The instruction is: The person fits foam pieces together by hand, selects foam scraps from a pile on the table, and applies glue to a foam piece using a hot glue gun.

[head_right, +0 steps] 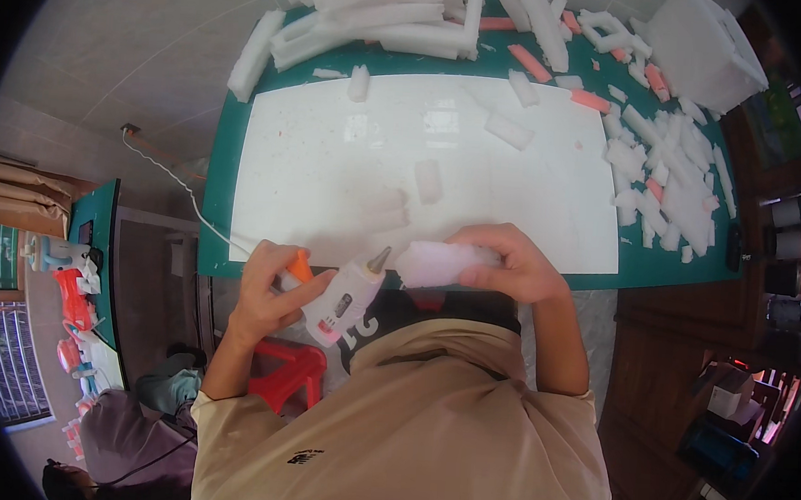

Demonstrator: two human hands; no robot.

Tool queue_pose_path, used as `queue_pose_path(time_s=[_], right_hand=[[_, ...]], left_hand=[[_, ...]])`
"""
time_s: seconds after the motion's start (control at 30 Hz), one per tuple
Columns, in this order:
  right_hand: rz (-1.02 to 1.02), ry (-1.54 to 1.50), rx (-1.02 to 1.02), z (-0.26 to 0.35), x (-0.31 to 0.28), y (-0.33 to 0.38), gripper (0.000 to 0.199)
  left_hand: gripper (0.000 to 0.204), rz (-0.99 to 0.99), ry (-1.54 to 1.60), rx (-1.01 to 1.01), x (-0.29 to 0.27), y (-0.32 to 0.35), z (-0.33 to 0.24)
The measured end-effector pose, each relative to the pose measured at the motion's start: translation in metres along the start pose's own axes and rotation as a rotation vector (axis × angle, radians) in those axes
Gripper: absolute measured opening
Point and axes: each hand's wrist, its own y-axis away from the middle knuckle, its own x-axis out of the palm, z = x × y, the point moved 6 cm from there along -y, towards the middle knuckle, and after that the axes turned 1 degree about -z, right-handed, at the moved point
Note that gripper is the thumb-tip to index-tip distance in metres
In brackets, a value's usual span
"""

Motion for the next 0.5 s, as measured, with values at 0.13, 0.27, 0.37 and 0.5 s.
queue_pose_path(time_s=[0.13, 0.27, 0.37, 0.5], right_hand=[[-0.006, -0.028, 0.036, -0.0018, 0.0016, 0.0008, 0.03], [-0.002, 0.02, 0.022, -0.0005, 0.0008, 0.0008, 0.03], [0.002, 0.056, -0.001, 0.003, 0.0009, -0.0005, 0.029], [0.004, 0.082, -0.007, 0.0055, 0.0009, -0.0016, 0.027]], left_hand=[[0.047, 0.019, 0.028, -0.008, 0.0043, -0.0017, -0.0028], [0.048, 0.055, 0.059, -0.013, 0.0063, -0.0037, -0.0026], [0.048, 0.067, 0.102, -0.028, 0.0072, -0.0041, -0.0025], [0.049, 0.072, 0.17, -0.058, 0.0069, -0.0049, -0.002]])
